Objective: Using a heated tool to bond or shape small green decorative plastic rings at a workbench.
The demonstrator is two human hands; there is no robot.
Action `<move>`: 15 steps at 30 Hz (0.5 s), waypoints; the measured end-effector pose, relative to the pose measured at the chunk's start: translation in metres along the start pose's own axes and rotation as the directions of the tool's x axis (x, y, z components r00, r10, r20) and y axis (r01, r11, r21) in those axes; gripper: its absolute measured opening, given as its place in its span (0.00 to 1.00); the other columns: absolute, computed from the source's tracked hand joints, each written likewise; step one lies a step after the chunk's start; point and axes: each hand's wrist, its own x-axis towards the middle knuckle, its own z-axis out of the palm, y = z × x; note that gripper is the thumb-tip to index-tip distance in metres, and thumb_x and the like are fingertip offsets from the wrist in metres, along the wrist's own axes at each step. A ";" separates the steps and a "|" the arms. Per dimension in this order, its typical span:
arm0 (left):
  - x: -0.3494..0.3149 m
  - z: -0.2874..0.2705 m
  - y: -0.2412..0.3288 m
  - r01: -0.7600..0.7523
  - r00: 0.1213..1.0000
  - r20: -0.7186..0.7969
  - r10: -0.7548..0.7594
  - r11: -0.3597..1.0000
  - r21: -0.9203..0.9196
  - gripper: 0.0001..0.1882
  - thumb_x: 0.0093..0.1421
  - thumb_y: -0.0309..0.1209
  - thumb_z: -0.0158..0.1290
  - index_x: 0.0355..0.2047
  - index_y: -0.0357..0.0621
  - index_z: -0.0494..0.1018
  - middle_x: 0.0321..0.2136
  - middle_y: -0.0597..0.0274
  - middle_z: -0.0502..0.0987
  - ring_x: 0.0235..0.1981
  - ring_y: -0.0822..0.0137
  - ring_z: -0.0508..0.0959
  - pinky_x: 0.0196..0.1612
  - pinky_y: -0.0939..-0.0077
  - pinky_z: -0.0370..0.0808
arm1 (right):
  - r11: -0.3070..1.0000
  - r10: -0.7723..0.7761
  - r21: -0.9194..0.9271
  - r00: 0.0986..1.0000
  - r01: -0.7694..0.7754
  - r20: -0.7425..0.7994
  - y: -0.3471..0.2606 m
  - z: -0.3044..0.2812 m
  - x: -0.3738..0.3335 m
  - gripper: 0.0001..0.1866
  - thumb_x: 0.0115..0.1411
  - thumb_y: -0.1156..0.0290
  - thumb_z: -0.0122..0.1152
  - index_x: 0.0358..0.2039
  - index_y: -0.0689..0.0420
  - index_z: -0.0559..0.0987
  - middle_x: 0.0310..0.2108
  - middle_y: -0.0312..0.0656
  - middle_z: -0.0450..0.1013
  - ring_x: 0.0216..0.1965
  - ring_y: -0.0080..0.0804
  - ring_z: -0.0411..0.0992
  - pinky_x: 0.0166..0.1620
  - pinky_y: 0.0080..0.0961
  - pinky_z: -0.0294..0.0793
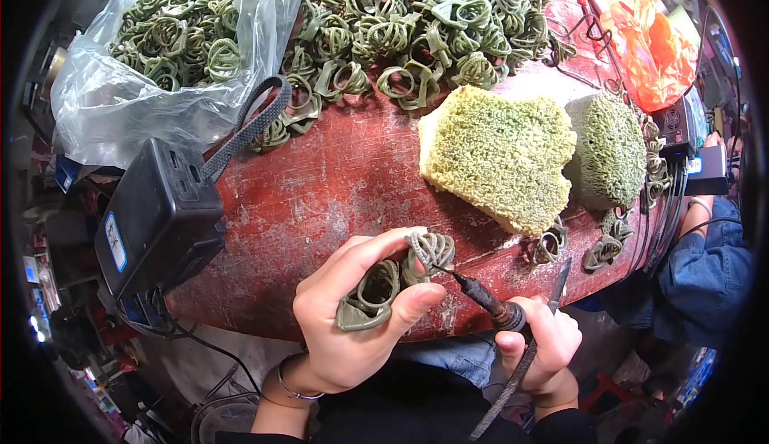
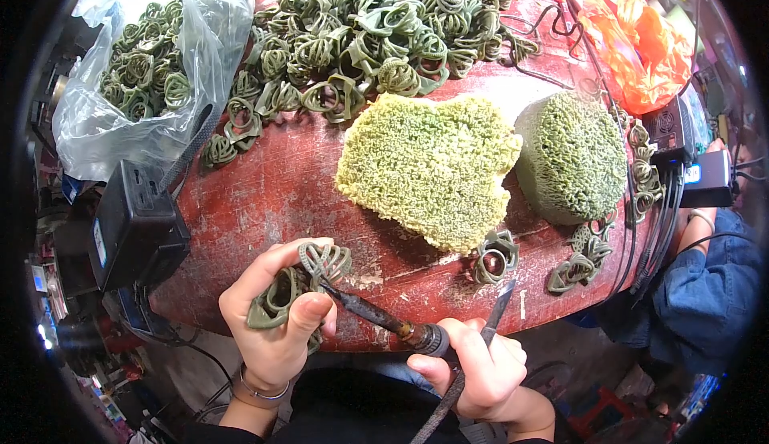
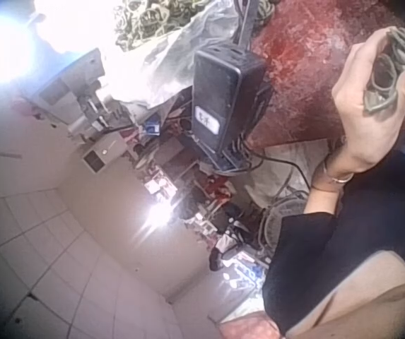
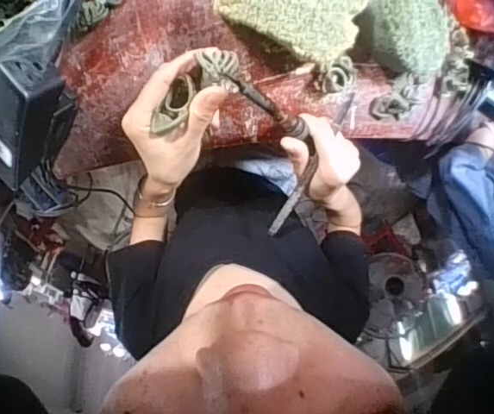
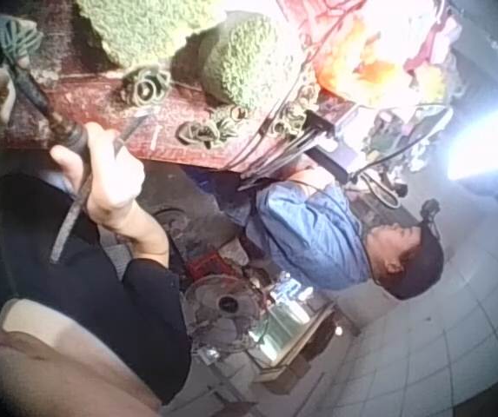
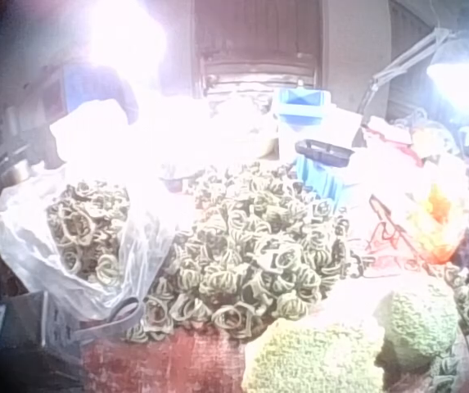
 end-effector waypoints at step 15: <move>0.000 -0.001 -0.001 -0.005 1.000 -0.011 0.005 0.999 -0.034 0.21 0.46 0.27 0.63 0.40 0.32 0.71 0.29 0.56 0.75 0.29 0.70 0.75 0.35 0.79 0.70 | 0.995 0.034 0.094 0.998 -0.039 0.054 0.001 -0.004 0.001 0.21 0.53 0.53 0.59 0.28 0.62 0.75 0.16 0.38 0.69 0.14 0.32 0.69 0.18 0.23 0.68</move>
